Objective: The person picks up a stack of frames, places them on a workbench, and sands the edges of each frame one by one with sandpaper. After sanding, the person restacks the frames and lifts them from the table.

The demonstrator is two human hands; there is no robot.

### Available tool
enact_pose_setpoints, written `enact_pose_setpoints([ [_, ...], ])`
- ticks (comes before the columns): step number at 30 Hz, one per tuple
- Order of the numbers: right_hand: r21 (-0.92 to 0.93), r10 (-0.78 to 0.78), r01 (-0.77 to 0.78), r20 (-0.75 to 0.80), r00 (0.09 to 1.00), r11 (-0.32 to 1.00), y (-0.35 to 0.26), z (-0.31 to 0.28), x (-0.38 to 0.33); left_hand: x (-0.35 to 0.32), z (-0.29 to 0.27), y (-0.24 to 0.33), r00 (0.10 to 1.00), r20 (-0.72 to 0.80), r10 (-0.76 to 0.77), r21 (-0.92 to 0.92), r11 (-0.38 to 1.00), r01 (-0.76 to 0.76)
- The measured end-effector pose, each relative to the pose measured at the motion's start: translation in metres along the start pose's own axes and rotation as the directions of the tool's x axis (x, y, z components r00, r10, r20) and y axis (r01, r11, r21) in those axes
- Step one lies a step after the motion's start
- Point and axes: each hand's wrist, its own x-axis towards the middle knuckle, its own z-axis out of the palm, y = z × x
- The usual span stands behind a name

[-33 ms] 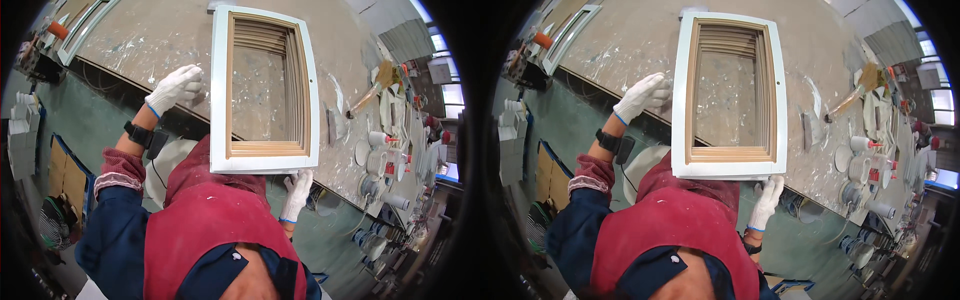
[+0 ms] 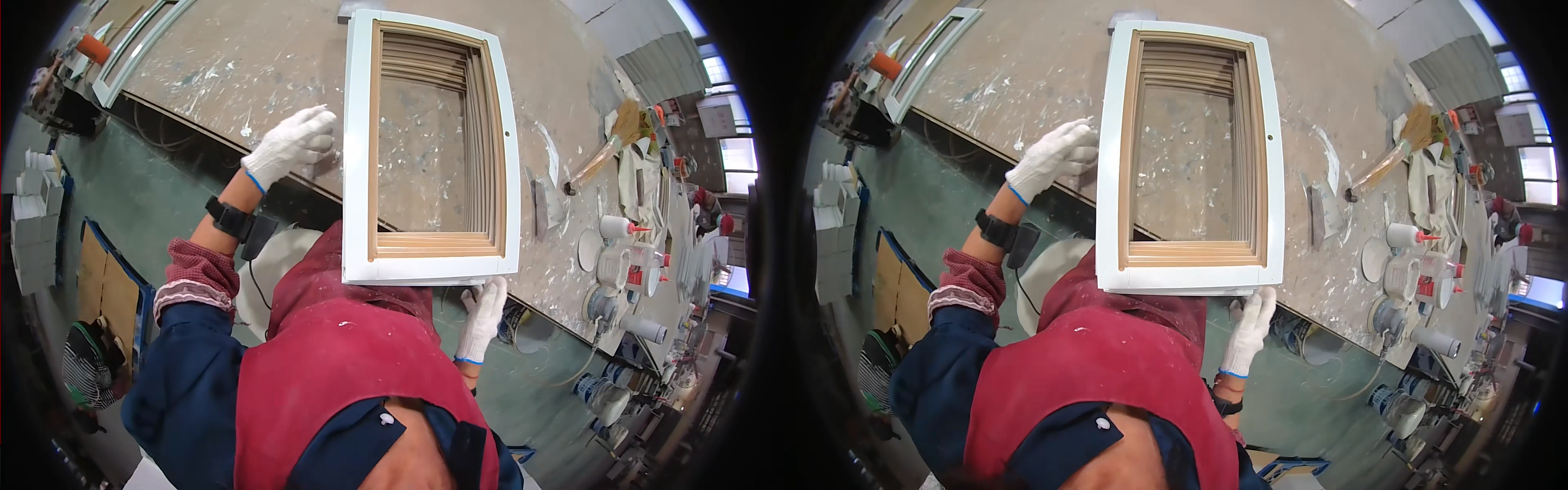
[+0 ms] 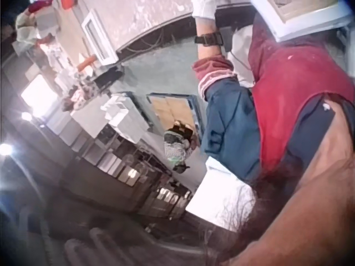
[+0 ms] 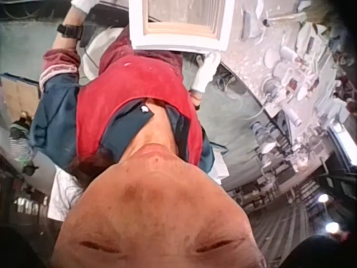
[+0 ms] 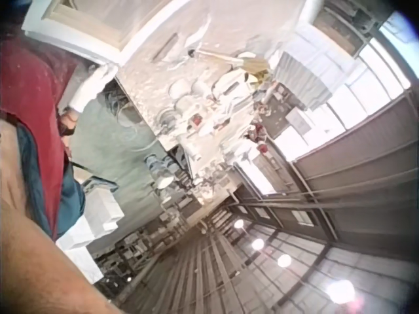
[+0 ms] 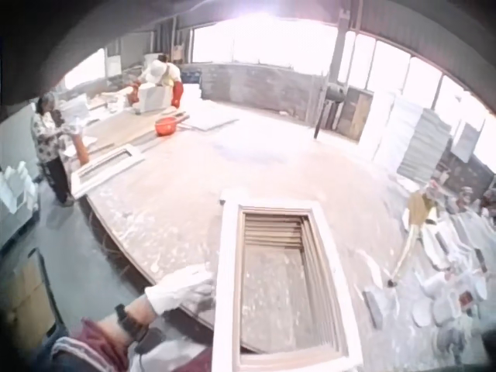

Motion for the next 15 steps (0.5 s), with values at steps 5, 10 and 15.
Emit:
enact_pose_setpoints([
  [5, 0.156, 0.070, -0.082, 0.083, 0.994, 0.984, -0.005, 0.015, -0.003, 0.027, 0.019, -0.036, 0.948, 0.035, 0.315, 0.206, 0.926, -0.315],
  [10, 0.163, -0.025, 0.003, 0.131, 0.991, 0.987, -0.010, 0.023, -0.007, 0.039, 0.015, -0.047, 0.977, 0.045, 0.208, -0.187, 0.963, -0.197],
  [15, 0.083, -0.007, 0.003, 0.049, 0.999, 0.997, -0.008, 0.019, -0.009, 0.089, 0.009, -0.025, 0.949, -0.213, 0.233, -0.263, 0.921, -0.286],
])
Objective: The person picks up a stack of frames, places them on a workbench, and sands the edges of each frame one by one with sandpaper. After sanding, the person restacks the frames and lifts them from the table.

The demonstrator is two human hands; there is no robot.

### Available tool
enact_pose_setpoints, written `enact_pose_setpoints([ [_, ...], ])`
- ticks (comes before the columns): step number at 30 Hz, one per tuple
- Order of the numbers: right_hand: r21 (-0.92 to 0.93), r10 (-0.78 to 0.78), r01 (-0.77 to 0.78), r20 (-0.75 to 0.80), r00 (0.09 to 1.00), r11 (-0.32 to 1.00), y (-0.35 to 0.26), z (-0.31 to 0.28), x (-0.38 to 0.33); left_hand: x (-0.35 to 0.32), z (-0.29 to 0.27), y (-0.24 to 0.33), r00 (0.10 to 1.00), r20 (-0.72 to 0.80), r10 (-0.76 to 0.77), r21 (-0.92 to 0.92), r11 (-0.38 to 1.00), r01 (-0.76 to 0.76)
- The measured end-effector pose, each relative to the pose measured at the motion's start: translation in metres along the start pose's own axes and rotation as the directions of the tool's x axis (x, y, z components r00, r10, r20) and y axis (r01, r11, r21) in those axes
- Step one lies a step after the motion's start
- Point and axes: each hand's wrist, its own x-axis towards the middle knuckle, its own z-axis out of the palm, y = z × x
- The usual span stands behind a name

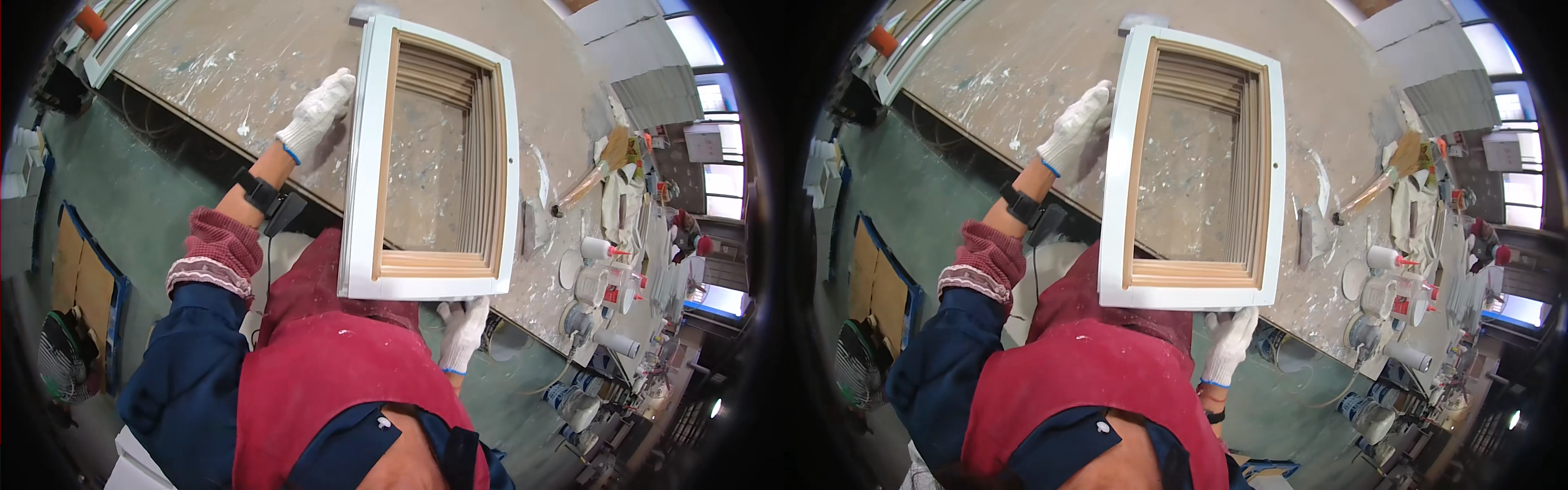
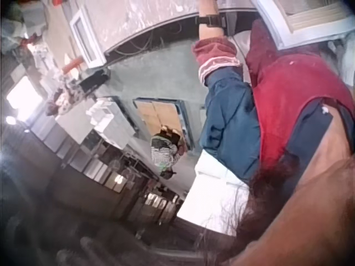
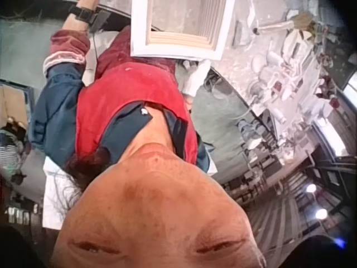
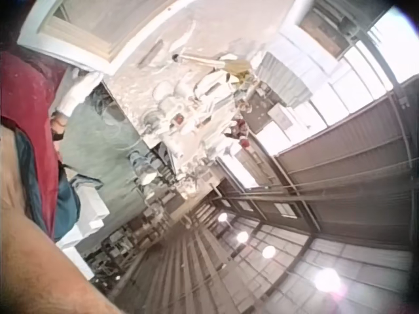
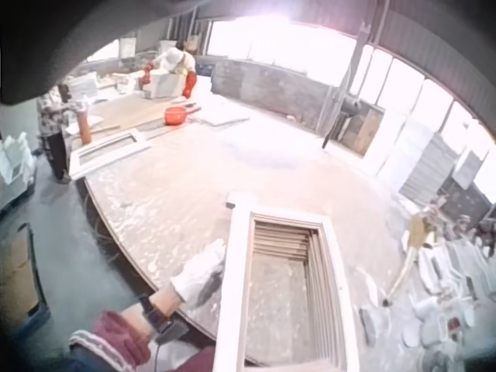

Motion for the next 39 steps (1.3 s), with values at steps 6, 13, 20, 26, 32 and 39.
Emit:
enact_pose_setpoints([
  [6, 0.353, 0.398, -0.480, 0.281, 0.873, 0.803, 0.005, 0.011, -0.020, 0.035, 0.010, -0.003, 0.999, 0.024, -0.040, -0.195, 0.980, 0.044],
  [13, 0.296, 0.293, -0.382, 0.305, 0.906, 0.876, -0.004, 0.025, -0.031, 0.026, -0.014, 0.050, 0.967, 0.196, -0.166, -0.087, 0.979, 0.185],
  [20, 0.217, 0.339, -0.429, 0.355, 0.871, 0.877, -0.008, 0.023, -0.031, 0.103, -0.069, 0.112, 0.979, 0.166, 0.115, 0.108, 0.985, -0.134],
  [26, 0.167, 0.342, -0.403, 0.302, 0.890, 0.900, -0.007, 0.032, -0.043, 0.150, -0.013, 0.063, 0.993, 0.109, -0.041, 0.021, 0.999, 0.039],
  [32, 0.138, 0.311, -0.354, 0.261, 0.914, 0.925, -0.017, 0.043, -0.047, 0.130, 0.018, 0.048, 0.998, 0.038, -0.041, -0.011, 0.999, 0.042],
  [39, 0.146, 0.222, -0.250, 0.184, 0.958, 0.957, -0.026, 0.041, -0.022, 0.120, 0.006, 0.044, 0.992, 0.009, -0.123, -0.294, 0.948, 0.120],
])
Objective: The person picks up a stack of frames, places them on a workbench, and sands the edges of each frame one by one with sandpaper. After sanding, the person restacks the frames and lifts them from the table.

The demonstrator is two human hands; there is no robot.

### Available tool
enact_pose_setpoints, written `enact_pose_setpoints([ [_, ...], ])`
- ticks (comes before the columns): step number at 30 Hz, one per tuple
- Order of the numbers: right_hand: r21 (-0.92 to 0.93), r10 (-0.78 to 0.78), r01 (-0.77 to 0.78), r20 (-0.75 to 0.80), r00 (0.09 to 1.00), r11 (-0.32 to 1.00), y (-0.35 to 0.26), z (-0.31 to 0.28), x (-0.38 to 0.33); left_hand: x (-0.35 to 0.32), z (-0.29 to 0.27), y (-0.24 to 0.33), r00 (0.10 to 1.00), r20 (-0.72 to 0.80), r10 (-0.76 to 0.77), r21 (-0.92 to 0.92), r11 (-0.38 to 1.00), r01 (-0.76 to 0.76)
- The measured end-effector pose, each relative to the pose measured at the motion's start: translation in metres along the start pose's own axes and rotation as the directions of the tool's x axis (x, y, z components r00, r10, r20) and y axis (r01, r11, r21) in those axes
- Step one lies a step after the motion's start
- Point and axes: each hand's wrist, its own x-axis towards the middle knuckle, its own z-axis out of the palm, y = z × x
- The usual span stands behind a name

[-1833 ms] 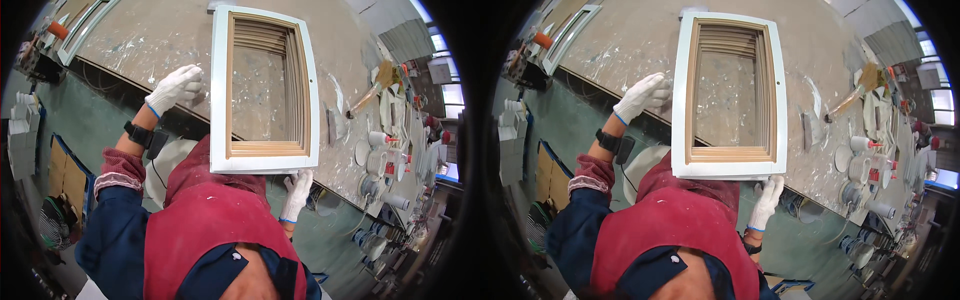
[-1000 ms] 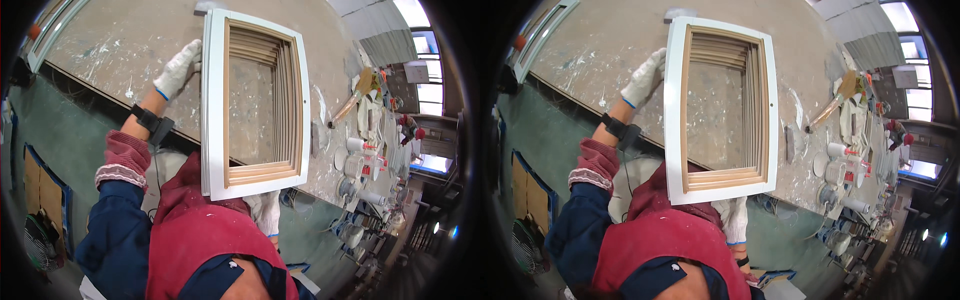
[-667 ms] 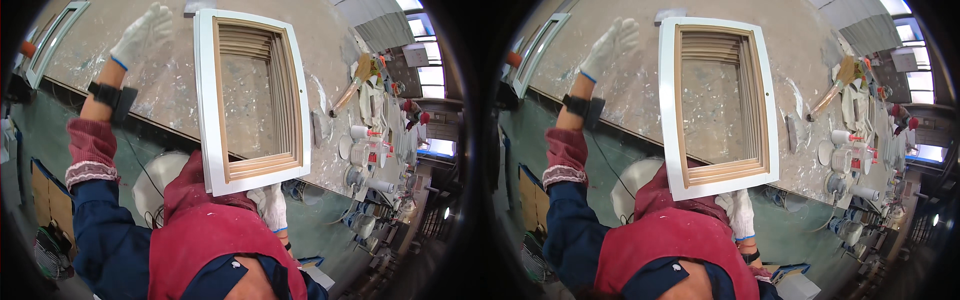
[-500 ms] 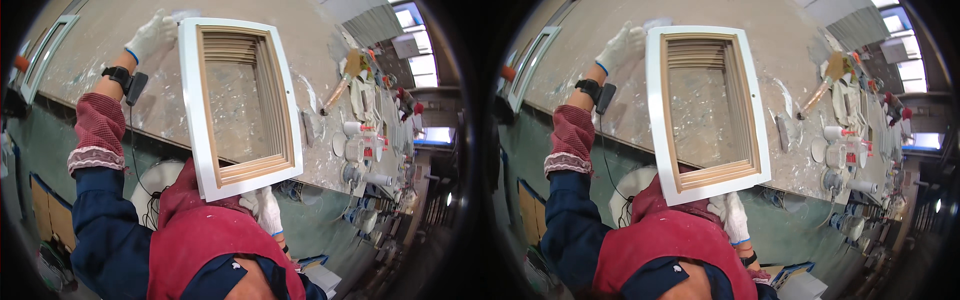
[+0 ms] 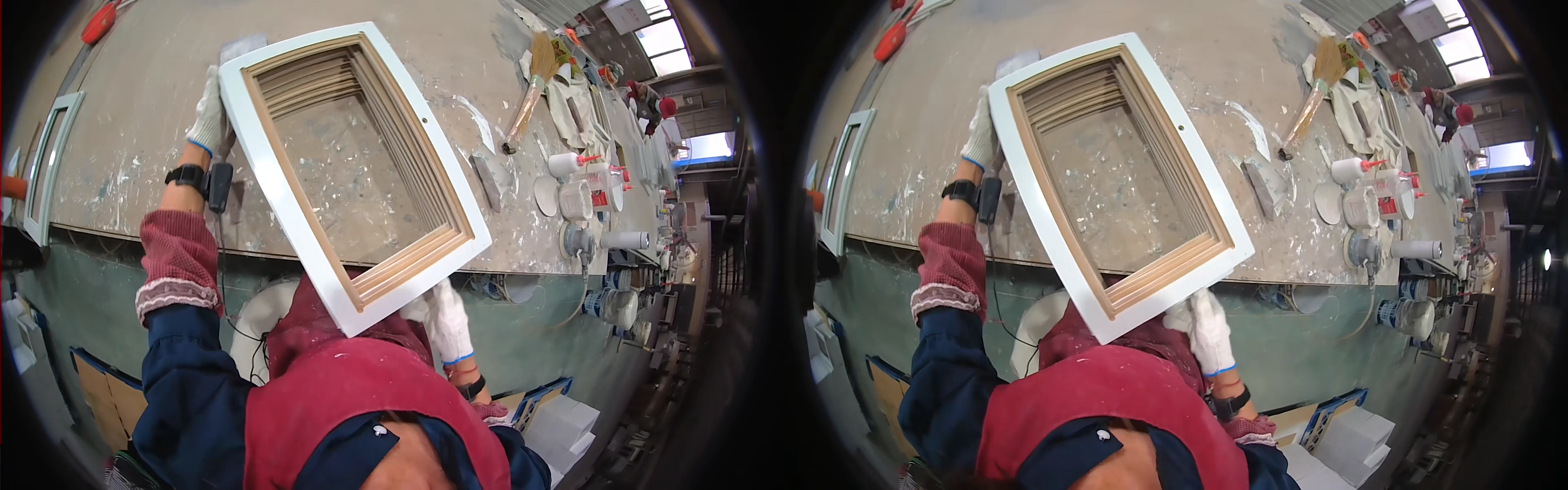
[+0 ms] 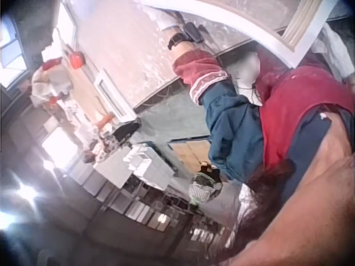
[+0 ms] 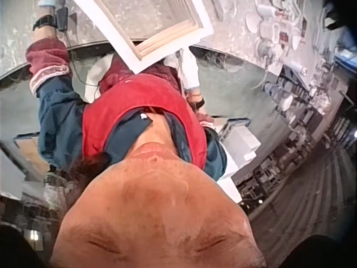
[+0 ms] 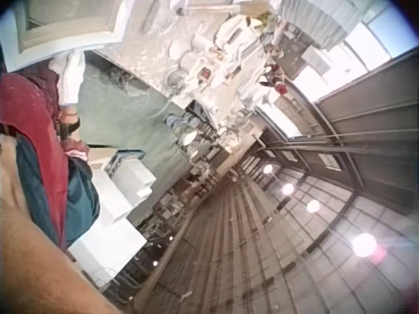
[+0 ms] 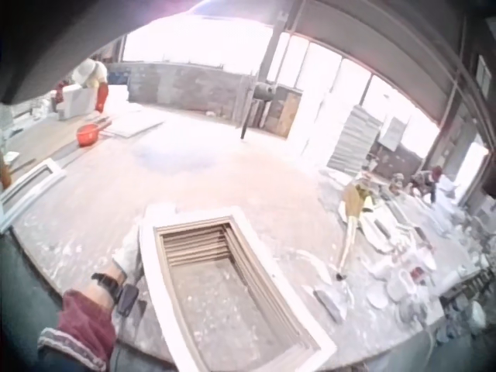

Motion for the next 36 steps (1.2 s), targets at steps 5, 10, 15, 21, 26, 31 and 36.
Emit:
enact_pose_setpoints([
  [5, -0.161, -0.124, 0.108, -0.091, 0.988, 0.981, -0.023, -0.014, 0.049, -0.031, -0.062, 0.003, 0.978, -0.116, 0.173, 0.032, 0.985, -0.170],
  [10, -0.091, -0.169, 0.169, 0.013, 0.986, 0.981, -0.053, -0.023, 0.101, -0.105, -0.102, -0.005, 0.883, -0.288, 0.371, 0.111, 0.929, -0.353],
  [15, -0.074, -0.125, 0.135, 0.127, 0.984, 0.988, -0.070, -0.031, 0.137, -0.193, -0.112, -0.031, 0.712, -0.534, 0.456, 0.086, 0.867, -0.491],
  [21, 0.108, -0.208, 0.182, 0.325, 0.923, 0.977, -0.092, -0.036, 0.201, -0.290, -0.083, -0.091, 0.553, -0.499, 0.667, 0.252, 0.722, -0.644],
  [26, 0.117, -0.174, 0.141, 0.351, 0.920, 0.983, -0.106, -0.029, 0.234, -0.319, -0.089, -0.118, 0.672, -0.408, 0.617, 0.554, 0.753, -0.355],
  [31, 0.181, -0.382, 0.338, 0.357, 0.852, 0.924, -0.084, -0.049, 0.211, -0.336, -0.110, -0.072, 0.962, 0.016, 0.271, 0.150, 0.951, -0.271],
  [36, -0.091, -0.525, 0.607, 0.411, 0.745, 0.790, -0.062, -0.060, 0.188, -0.339, -0.089, -0.022, 0.977, 0.073, 0.200, 0.054, 0.977, -0.205],
])
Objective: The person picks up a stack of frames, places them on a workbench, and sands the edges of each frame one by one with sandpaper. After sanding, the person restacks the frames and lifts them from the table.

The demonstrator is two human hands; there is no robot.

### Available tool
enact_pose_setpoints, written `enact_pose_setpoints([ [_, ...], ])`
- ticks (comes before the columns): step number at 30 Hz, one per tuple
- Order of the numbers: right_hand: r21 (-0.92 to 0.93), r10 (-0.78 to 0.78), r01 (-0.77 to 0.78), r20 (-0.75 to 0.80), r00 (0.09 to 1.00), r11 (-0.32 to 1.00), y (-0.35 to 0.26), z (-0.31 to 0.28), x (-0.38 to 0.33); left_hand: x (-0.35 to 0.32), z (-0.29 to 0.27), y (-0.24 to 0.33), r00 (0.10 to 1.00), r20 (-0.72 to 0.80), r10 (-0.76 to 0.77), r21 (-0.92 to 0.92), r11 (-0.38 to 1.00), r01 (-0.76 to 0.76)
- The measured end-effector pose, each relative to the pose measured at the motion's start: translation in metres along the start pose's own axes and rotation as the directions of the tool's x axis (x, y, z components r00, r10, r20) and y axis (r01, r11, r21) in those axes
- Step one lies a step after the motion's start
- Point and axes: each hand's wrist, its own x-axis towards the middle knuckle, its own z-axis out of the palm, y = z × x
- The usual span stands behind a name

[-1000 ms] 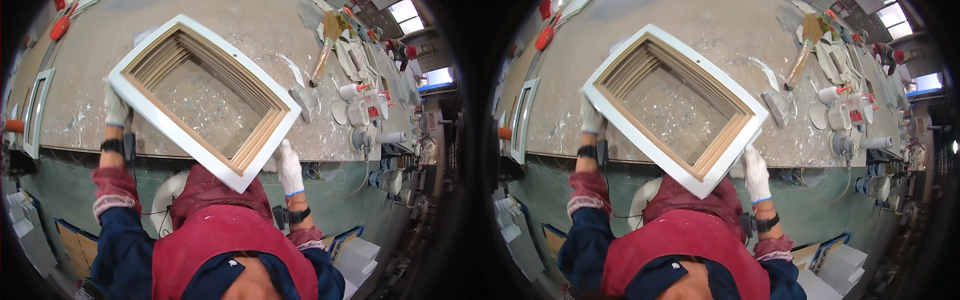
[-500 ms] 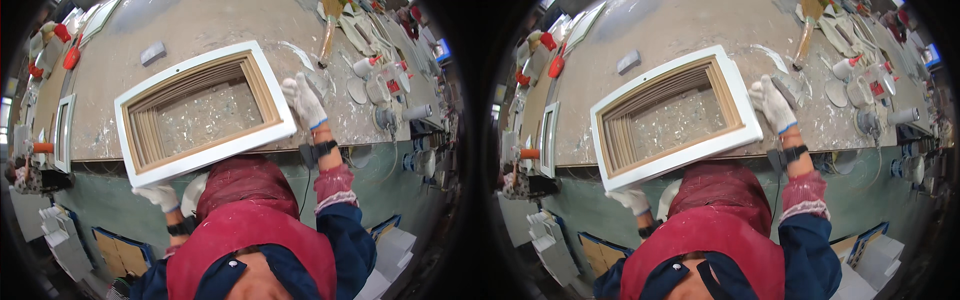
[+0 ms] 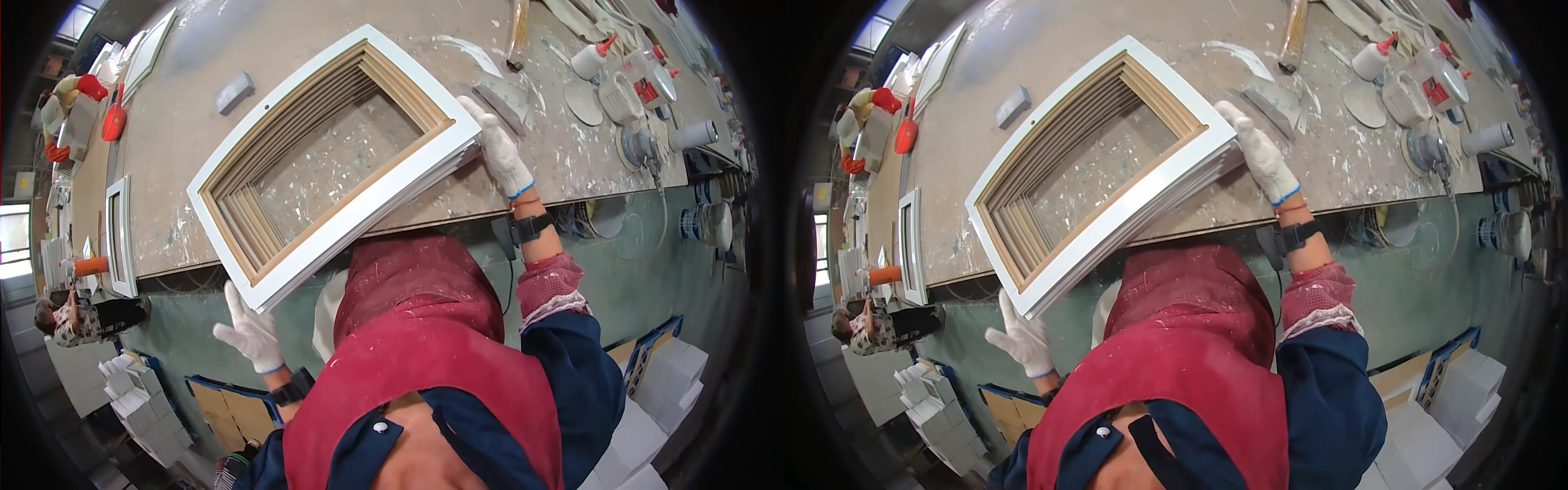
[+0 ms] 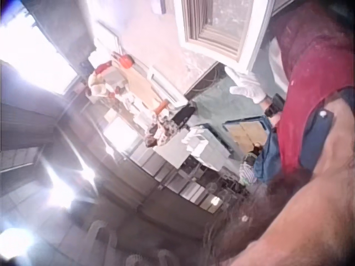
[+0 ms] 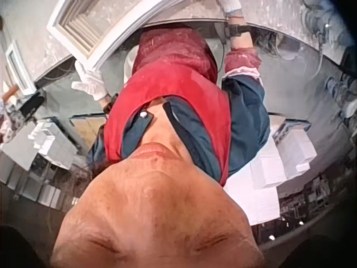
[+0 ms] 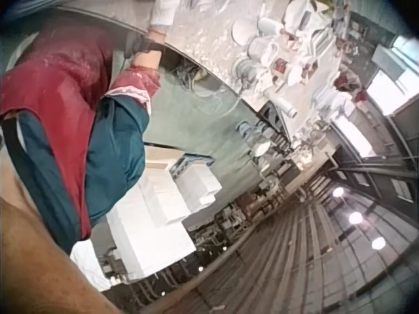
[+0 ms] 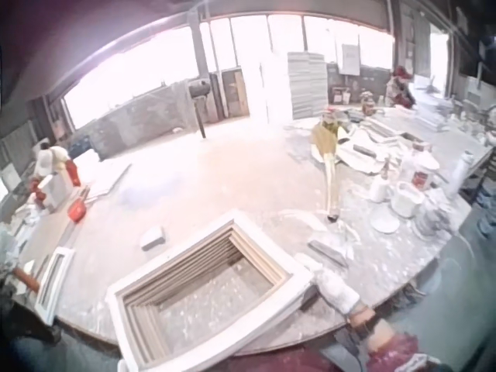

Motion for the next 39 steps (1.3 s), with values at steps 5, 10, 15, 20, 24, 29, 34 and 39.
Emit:
enact_pose_setpoints([
  [5, 0.026, -0.038, 0.039, -0.047, 0.998, 0.999, 0.006, -0.001, -0.002, 0.034, 0.019, 0.002, 0.996, -0.081, -0.029, 0.260, 0.964, 0.049],
  [10, 0.010, 0.093, -0.092, -0.182, 0.979, 0.996, 0.033, -0.017, -0.002, 0.051, 0.027, -0.001, 0.997, 0.048, -0.056, 0.513, 0.858, 0.023],
  [15, -0.162, -0.057, 0.009, -0.289, 0.956, 0.987, 0.053, -0.017, -0.013, 0.055, 0.029, -0.004, 0.993, 0.120, -0.001, 0.469, 0.881, -0.056],
  [20, -0.118, -0.053, 0.023, -0.260, 0.964, 0.993, 0.040, -0.010, -0.017, 0.045, 0.025, -0.021, 0.995, 0.019, 0.098, 0.366, 0.926, -0.098],
  [24, 0.059, -0.145, 0.181, -0.378, 0.914, 0.982, 0.037, -0.002, -0.004, 0.040, 0.026, -0.040, 0.951, -0.043, 0.305, 0.777, 0.609, -0.160],
  [29, -0.679, -0.538, 0.080, -0.498, 0.680, 0.730, 0.054, 0.022, 0.007, 0.054, 0.022, -0.067, 0.802, -0.216, 0.557, 0.816, 0.554, -0.165],
  [34, -0.823, -0.681, 0.063, -0.421, 0.599, 0.564, 0.051, 0.037, 0.017, 0.077, 0.007, -0.080, 0.713, -0.323, 0.623, 0.804, 0.578, -0.140],
  [39, -0.892, -0.578, -0.064, -0.342, 0.740, 0.447, 0.036, 0.033, 0.020, 0.082, -0.002, -0.076, 0.700, -0.143, 0.700, 0.834, 0.466, -0.296],
])
